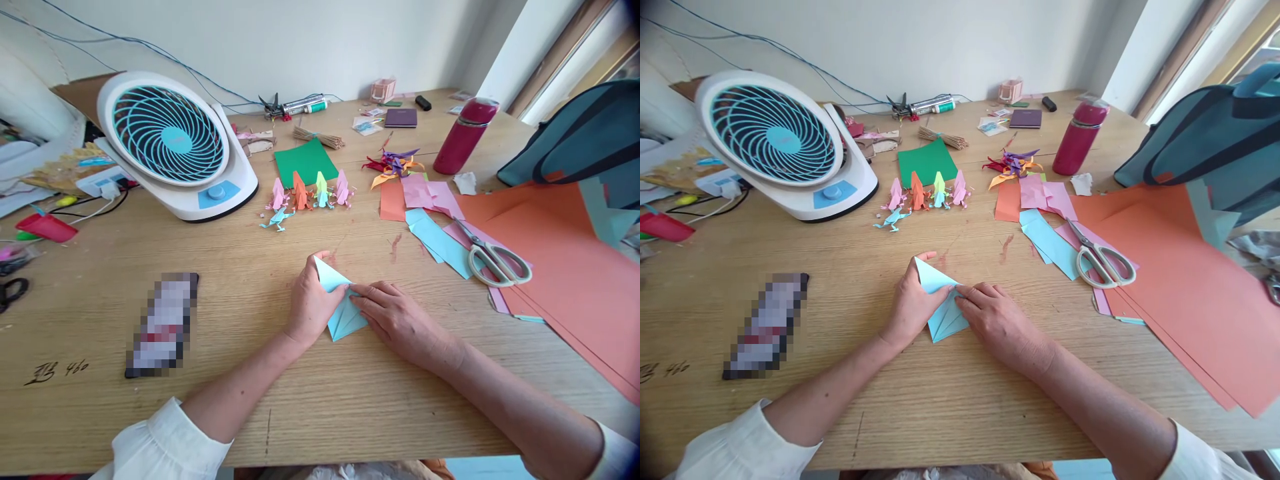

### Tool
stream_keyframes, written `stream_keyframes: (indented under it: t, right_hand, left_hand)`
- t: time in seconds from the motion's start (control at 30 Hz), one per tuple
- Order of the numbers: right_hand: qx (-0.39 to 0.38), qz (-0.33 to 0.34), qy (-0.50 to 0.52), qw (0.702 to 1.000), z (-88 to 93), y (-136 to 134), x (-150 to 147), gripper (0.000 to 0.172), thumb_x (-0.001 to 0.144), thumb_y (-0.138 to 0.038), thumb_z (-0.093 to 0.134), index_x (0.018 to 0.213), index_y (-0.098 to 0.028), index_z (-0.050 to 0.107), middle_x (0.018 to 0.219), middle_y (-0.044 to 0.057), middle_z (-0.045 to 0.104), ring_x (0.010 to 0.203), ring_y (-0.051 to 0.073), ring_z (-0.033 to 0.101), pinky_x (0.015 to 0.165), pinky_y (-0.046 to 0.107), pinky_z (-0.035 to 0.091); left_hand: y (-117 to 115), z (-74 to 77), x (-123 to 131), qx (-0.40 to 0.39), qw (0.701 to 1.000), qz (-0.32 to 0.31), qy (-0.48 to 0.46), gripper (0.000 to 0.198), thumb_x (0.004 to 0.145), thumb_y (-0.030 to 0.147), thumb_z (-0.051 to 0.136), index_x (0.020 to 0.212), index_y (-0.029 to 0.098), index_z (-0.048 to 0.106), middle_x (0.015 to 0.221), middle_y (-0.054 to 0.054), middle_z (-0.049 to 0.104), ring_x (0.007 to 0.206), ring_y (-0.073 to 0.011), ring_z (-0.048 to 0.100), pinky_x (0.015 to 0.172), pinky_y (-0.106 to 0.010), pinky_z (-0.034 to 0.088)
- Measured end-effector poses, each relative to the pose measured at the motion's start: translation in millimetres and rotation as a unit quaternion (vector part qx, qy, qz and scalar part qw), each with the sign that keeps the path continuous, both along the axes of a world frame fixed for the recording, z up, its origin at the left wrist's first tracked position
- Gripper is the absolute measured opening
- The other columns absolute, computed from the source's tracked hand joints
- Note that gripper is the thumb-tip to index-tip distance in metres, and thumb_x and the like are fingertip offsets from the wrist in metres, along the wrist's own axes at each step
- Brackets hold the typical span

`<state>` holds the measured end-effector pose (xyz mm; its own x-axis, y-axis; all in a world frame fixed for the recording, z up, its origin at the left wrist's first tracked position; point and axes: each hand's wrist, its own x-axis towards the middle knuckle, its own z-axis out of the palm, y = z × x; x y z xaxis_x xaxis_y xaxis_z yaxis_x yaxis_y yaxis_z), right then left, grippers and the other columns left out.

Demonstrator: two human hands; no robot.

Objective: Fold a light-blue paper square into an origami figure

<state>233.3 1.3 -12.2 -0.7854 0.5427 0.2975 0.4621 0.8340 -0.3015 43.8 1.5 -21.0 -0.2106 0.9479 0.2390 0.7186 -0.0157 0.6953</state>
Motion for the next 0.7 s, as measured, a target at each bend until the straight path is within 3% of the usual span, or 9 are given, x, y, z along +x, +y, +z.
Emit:
stream_keyframes:
  t: [0.27, 0.5, 0.7]
  right_hand:
    - [0.004, 0.002, 0.000, 1.000, 0.9, 0, 1, 0.025, 0.097, -0.009, 0.046, 0.112, -0.014, 0.064, 0.127, 0.015, 0.063, 0.103, 0.025, 0.061, 0.087, 0.043, 0.055]
    - [0.000, -0.004, -0.012, 1.000, 2.8, 0, 4, 0.024, 0.098, -0.011, 0.046, 0.113, -0.013, 0.065, 0.121, 0.015, 0.064, 0.106, 0.025, 0.061, 0.089, 0.042, 0.053]
    - [0.010, 0.019, -0.024, 0.999, 4.1, 4, 8, 0.027, 0.101, -0.015, 0.043, 0.120, -0.014, 0.062, 0.129, 0.015, 0.062, 0.107, 0.024, 0.061, 0.089, 0.040, 0.051]
  left_hand:
    - [-5, -2.0, -2, 0.043, 0.994, -0.090, 0.035, 0.019, 0.075, 0.010, 0.074, 0.088, 0.022, 0.068, 0.090, -0.001, 0.073, 0.089, -0.0232, 0.064, 0.083, -0.038, 0.048]
    - [-8, 4.6, -11, 0.063, 0.971, -0.191, 0.126, 0.007, 0.088, 0.017, 0.067, 0.092, 0.022, 0.068, 0.090, -0.001, 0.070, 0.088, -0.0212, 0.057, 0.080, -0.036, 0.043]
    - [-11, 6.1, -22, 0.111, 0.944, -0.249, 0.185, 0.011, 0.091, 0.022, 0.064, 0.101, 0.024, 0.069, 0.092, -0.001, 0.070, 0.090, -0.0211, 0.056, 0.080, -0.035, 0.043]
